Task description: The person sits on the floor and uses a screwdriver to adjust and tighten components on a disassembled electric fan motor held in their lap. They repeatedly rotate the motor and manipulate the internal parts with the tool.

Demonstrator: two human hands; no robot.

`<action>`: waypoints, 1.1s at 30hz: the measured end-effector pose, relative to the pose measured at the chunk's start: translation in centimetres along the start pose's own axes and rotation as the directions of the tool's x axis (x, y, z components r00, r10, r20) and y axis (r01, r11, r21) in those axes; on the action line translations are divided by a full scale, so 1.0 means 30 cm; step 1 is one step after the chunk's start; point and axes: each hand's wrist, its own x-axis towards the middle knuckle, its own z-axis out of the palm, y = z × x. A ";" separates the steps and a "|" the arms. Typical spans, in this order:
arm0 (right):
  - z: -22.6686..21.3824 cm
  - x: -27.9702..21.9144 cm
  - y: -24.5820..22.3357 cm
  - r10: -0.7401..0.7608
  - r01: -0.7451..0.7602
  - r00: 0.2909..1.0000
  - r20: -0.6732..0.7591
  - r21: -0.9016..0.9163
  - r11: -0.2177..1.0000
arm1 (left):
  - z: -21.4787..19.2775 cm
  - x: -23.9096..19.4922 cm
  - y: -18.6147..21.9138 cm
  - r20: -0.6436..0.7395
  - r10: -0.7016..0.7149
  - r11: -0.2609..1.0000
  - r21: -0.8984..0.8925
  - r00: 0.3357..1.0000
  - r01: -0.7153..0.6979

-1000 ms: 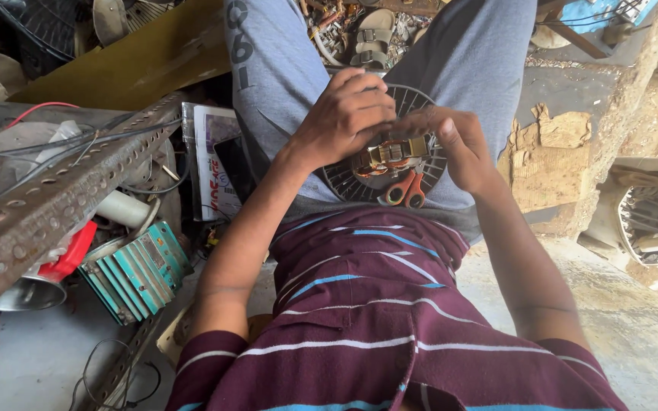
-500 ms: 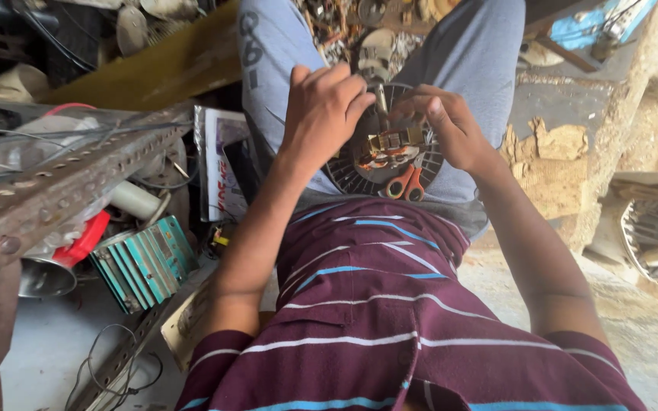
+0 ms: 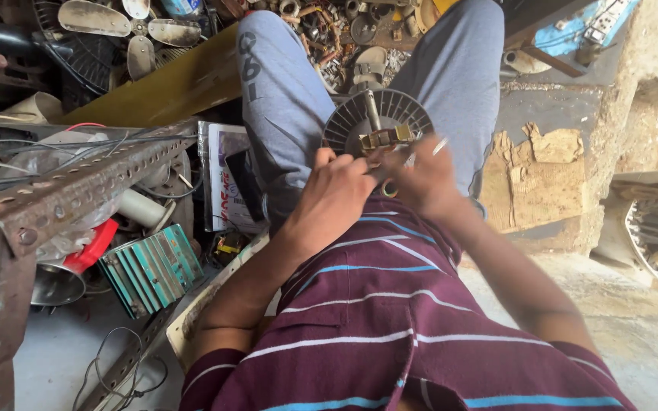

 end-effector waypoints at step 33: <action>0.003 -0.017 0.001 0.284 -0.273 0.957 -0.063 0.143 0.951 | -0.002 -0.008 0.011 -0.111 0.043 0.997 -0.056 0.993 -0.049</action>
